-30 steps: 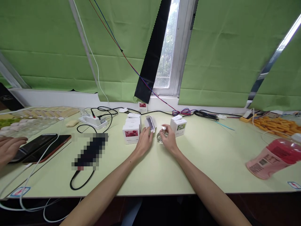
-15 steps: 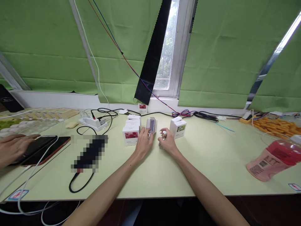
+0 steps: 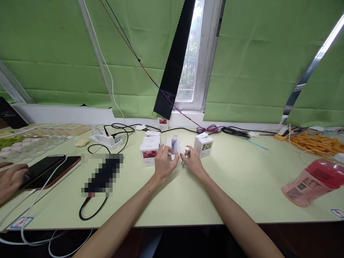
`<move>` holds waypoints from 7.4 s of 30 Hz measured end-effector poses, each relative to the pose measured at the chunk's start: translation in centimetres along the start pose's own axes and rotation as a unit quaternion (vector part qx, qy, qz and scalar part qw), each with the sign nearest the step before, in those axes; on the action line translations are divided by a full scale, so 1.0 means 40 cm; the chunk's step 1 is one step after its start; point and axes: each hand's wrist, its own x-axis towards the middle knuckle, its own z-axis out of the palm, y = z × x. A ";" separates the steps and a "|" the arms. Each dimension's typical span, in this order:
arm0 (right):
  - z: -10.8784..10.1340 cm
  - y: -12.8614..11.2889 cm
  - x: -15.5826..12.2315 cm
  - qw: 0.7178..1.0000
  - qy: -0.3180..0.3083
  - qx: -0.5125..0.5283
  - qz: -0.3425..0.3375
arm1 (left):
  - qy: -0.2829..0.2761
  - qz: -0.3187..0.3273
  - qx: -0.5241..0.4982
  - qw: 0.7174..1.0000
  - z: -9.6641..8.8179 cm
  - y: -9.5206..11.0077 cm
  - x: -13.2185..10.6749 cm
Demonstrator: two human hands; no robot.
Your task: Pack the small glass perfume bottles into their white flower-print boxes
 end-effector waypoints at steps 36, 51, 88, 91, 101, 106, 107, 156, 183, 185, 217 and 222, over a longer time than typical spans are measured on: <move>-0.019 -0.023 -0.013 0.997 -0.057 -0.041 0.008 | -0.007 -0.081 -0.133 0.988 -0.010 0.018 0.014; -0.017 -0.034 -0.016 0.998 -0.025 -0.054 0.006 | -0.076 -0.137 -0.109 0.982 -0.011 0.008 0.018; -0.031 -0.076 -0.019 0.968 0.249 0.040 -0.017 | -0.125 0.023 -0.050 0.991 -0.013 0.023 -0.008; -0.031 -0.081 -0.022 0.964 0.261 0.038 -0.022 | -0.121 0.032 -0.041 0.991 -0.011 0.022 -0.009; -0.027 -0.090 -0.026 0.965 0.254 0.053 -0.027 | -0.108 0.043 0.000 0.993 -0.004 0.019 -0.008; -0.019 -0.089 -0.027 0.968 0.242 0.064 -0.023 | -0.133 0.058 -0.007 0.989 -0.004 0.023 -0.009; -0.018 -0.088 -0.027 0.968 0.239 0.066 -0.021 | -0.137 0.059 -0.008 0.989 -0.004 0.024 -0.009; -0.018 -0.090 -0.024 0.969 0.219 0.110 0.036 | -0.208 -0.030 -0.046 0.977 0.002 0.041 -0.036; -0.022 -0.079 -0.015 0.966 0.219 0.106 0.082 | -0.218 -0.006 -0.063 0.974 0.000 0.048 -0.035; -0.022 -0.080 -0.015 0.967 0.217 0.110 0.081 | -0.220 -0.005 -0.066 0.973 0.001 0.048 -0.035; -0.018 -0.079 -0.020 0.972 0.196 0.112 0.071 | -0.111 0.023 -0.109 0.988 0.001 0.049 -0.031; -0.017 -0.075 -0.019 0.973 0.196 0.103 0.069 | -0.125 -0.013 -0.116 0.985 0.005 0.041 -0.031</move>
